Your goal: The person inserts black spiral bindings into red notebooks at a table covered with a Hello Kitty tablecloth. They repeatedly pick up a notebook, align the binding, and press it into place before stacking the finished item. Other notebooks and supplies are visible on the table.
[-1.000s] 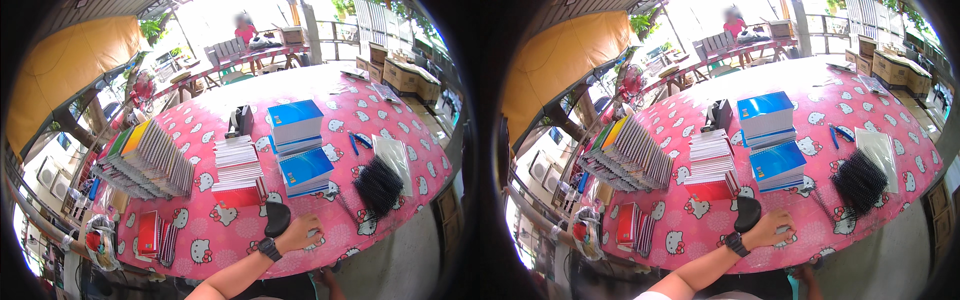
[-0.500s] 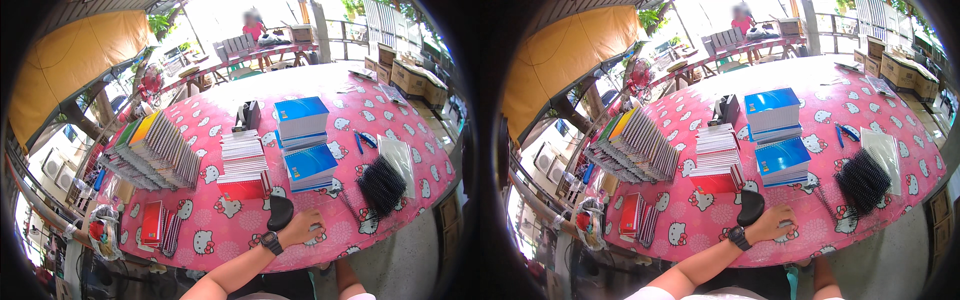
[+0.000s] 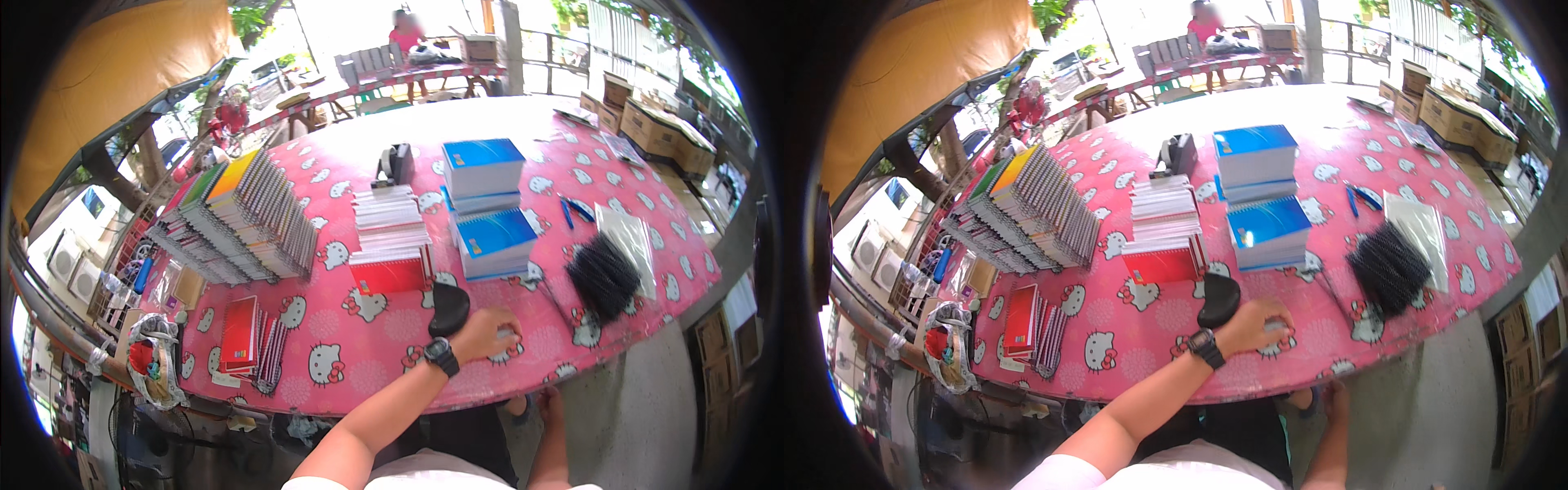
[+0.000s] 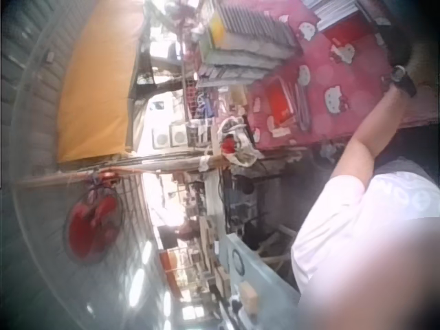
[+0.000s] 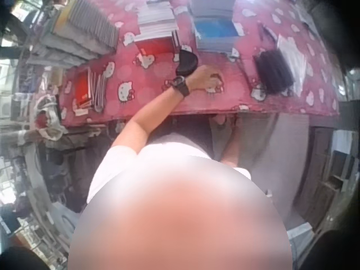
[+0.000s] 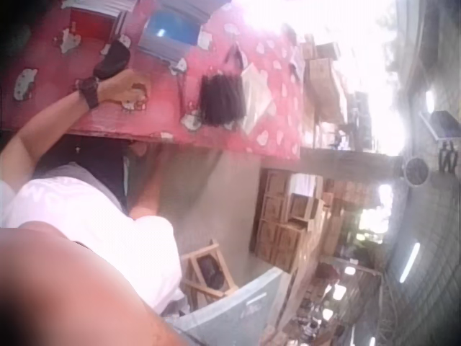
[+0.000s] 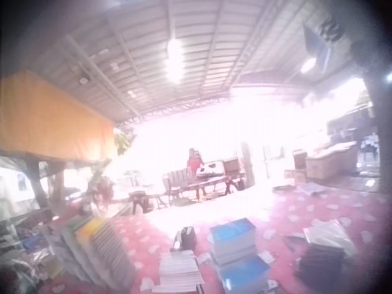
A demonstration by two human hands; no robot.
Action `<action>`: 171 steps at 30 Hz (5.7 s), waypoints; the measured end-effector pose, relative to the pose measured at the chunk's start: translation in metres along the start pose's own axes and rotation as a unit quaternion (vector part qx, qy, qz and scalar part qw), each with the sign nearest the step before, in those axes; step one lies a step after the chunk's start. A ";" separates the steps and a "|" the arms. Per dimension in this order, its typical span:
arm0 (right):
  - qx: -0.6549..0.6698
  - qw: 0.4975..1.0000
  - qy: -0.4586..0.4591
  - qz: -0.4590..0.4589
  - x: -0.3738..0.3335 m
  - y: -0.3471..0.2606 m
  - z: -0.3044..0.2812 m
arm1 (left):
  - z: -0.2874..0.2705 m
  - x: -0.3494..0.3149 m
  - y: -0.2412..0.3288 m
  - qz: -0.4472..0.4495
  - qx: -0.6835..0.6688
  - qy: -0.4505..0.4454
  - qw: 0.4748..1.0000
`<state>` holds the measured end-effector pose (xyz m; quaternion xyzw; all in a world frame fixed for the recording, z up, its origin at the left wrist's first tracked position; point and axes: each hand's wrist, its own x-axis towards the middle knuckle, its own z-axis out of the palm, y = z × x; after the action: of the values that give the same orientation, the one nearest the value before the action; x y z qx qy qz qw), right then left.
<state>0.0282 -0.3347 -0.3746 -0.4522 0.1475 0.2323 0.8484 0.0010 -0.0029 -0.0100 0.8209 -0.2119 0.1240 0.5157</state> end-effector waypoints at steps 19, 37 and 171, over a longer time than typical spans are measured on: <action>-0.639 0.759 0.079 0.095 -0.154 0.095 0.008 | 0.004 -0.004 -0.012 -0.099 0.021 0.037 0.994; -0.150 0.959 -0.213 -0.111 -0.182 -0.173 0.207 | -0.030 -0.047 0.068 0.082 0.129 0.139 0.978; -0.243 0.846 -0.409 -0.241 -0.149 -0.242 0.507 | -0.208 -0.072 0.113 0.037 0.405 0.285 0.868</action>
<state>0.0497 -0.0664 0.1410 -0.5294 -0.3881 0.2125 0.7238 -0.1124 0.1577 0.1405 0.8783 -0.0169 0.4462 0.1709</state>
